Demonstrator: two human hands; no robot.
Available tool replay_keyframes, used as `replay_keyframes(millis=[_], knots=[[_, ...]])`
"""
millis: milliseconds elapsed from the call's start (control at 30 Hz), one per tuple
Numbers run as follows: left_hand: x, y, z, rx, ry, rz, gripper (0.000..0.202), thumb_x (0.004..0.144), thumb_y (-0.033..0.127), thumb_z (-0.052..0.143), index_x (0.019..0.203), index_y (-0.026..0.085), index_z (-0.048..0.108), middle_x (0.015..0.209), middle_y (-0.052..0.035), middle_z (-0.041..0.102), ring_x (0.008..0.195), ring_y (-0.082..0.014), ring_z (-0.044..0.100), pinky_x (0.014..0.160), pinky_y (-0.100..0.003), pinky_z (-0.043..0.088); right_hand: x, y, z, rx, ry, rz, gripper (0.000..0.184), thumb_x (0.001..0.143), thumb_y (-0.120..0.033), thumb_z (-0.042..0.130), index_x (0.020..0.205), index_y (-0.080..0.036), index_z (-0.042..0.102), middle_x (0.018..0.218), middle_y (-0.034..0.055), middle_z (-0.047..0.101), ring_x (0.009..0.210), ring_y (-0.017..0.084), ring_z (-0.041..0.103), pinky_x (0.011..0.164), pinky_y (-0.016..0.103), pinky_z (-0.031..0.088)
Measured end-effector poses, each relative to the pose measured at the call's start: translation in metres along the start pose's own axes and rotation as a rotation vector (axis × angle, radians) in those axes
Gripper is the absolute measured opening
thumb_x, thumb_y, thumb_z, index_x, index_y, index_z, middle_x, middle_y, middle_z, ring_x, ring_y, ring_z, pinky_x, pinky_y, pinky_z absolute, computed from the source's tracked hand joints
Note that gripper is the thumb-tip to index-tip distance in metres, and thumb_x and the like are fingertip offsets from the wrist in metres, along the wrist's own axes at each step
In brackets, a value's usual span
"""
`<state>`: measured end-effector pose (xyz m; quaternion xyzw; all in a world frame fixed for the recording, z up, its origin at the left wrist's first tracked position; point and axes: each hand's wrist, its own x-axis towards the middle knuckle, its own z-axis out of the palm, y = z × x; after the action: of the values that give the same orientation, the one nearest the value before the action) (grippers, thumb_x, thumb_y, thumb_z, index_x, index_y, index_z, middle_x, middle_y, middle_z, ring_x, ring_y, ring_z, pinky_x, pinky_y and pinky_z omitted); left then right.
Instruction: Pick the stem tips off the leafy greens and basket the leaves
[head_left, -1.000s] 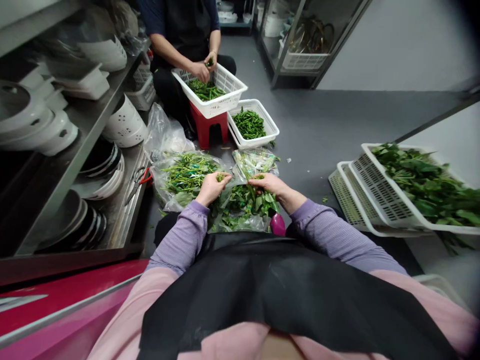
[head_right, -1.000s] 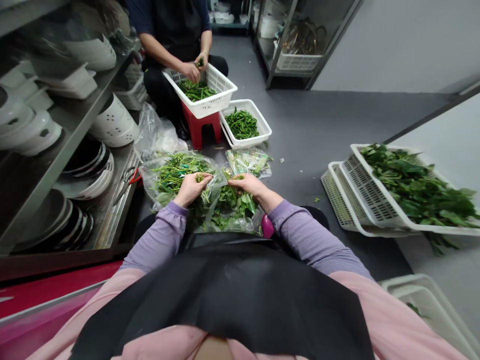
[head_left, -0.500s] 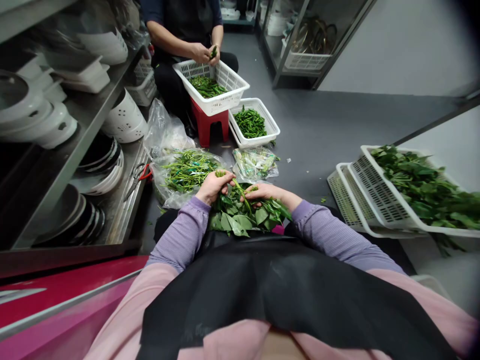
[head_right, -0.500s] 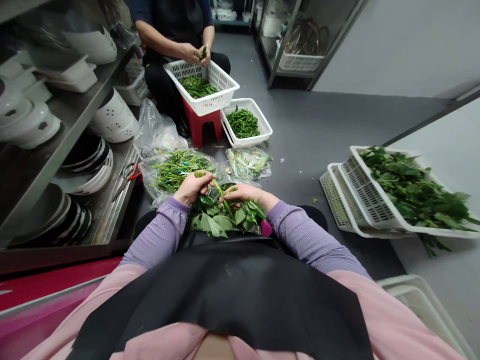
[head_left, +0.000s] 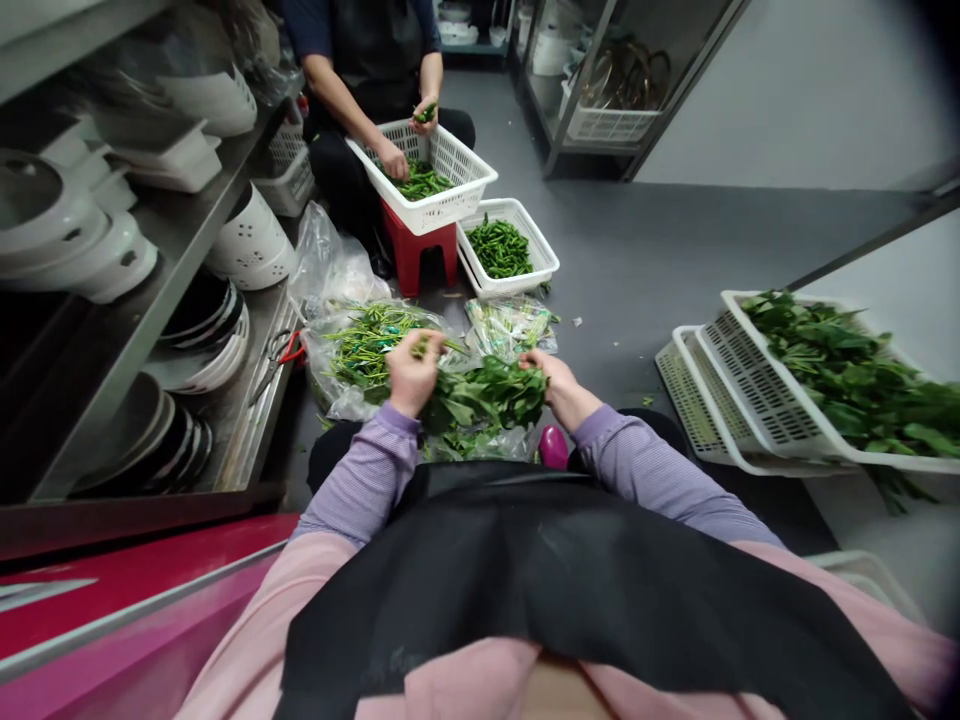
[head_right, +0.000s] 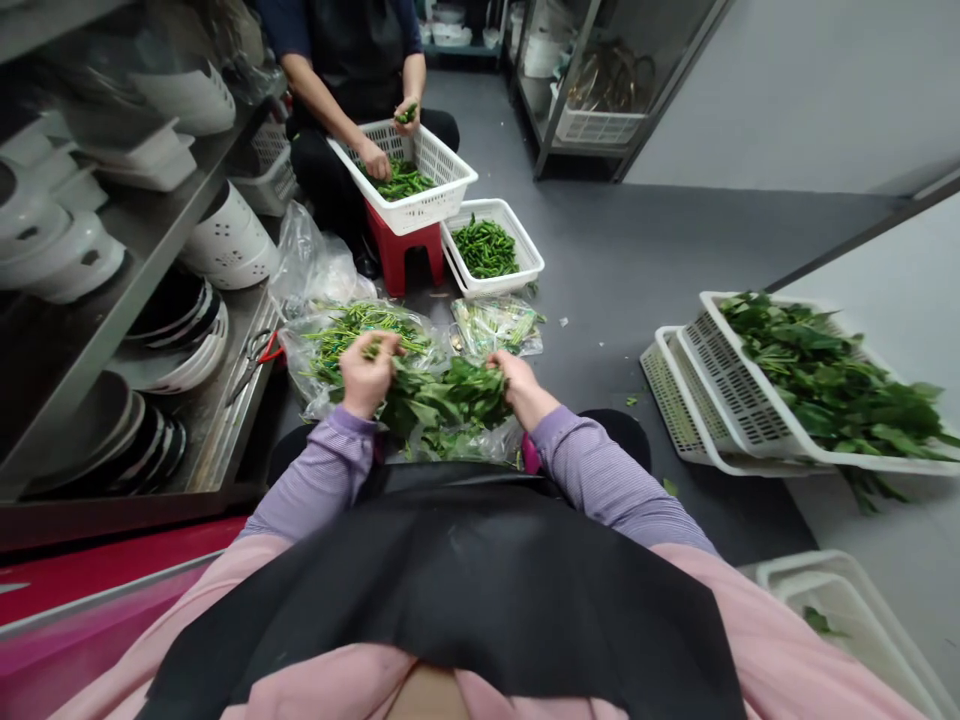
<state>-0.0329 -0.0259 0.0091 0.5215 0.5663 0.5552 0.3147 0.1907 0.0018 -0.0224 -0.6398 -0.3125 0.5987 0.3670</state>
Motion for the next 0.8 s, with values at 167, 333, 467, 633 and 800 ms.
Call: replay_keyframes(millis=[167,333,467,633,800], knots=[[0.047,-0.038,-0.037,0.076,0.267,-0.275,0.033,0.072,0.03,0.064,0.097,0.009,0.059,0.077,-0.0079,0.064,0.059,-0.0134,0.059,0.057,-0.023,0.043,0.007,0.001,-0.033,-0.024,-0.068,-0.087,0.017,0.062,-0.033,0.059,0.067,-0.019,0.052,0.06,-0.0002,0.059,0.053,0.012,0.051,0.052,0.025,0.044],[0.045,-0.035,-0.032,-0.312,-0.065,-0.468,0.039,0.075,0.037,0.061,0.101,0.008,0.058,0.09,-0.0129,0.065,0.063,-0.0137,0.062,0.061,-0.027,0.049,-0.015,-0.013,-0.028,-0.053,-0.37,-0.182,0.024,0.067,-0.041,0.06,0.069,-0.019,0.05,0.057,-0.0016,0.055,0.057,0.013,0.054,0.059,0.027,0.045],[0.027,-0.017,-0.017,-0.727,-0.545,-0.505,0.047,0.077,0.044,0.058,0.112,0.013,0.057,0.118,-0.0172,0.058,0.106,-0.0241,0.057,0.084,-0.038,0.049,-0.042,-0.037,-0.01,-0.396,-0.367,-0.366,0.027,0.065,-0.041,0.063,0.071,-0.015,0.057,0.046,-0.0051,0.045,0.044,0.008,0.04,0.05,0.023,0.035],[0.009,-0.007,0.004,-0.909,-0.782,-0.527,0.049,0.08,0.043,0.055,0.118,0.013,0.055,0.134,-0.015,0.046,0.126,-0.0283,0.039,0.103,-0.043,0.033,-0.063,-0.049,0.028,-0.702,-0.341,-0.549,0.026,0.064,-0.034,0.063,0.079,-0.013,0.067,0.056,-0.0026,0.055,0.051,0.008,0.043,0.053,0.022,0.034],[-0.004,-0.003,0.018,-0.969,-0.753,-0.556,0.044,0.081,0.039,0.055,0.117,0.014,0.057,0.135,-0.0121,0.044,0.129,-0.0279,0.035,0.108,-0.042,0.026,-0.052,-0.025,0.055,-0.663,-0.295,-0.533,0.027,0.062,-0.03,0.065,0.081,-0.011,0.067,0.069,0.002,0.063,0.06,0.011,0.051,0.058,0.023,0.037]])
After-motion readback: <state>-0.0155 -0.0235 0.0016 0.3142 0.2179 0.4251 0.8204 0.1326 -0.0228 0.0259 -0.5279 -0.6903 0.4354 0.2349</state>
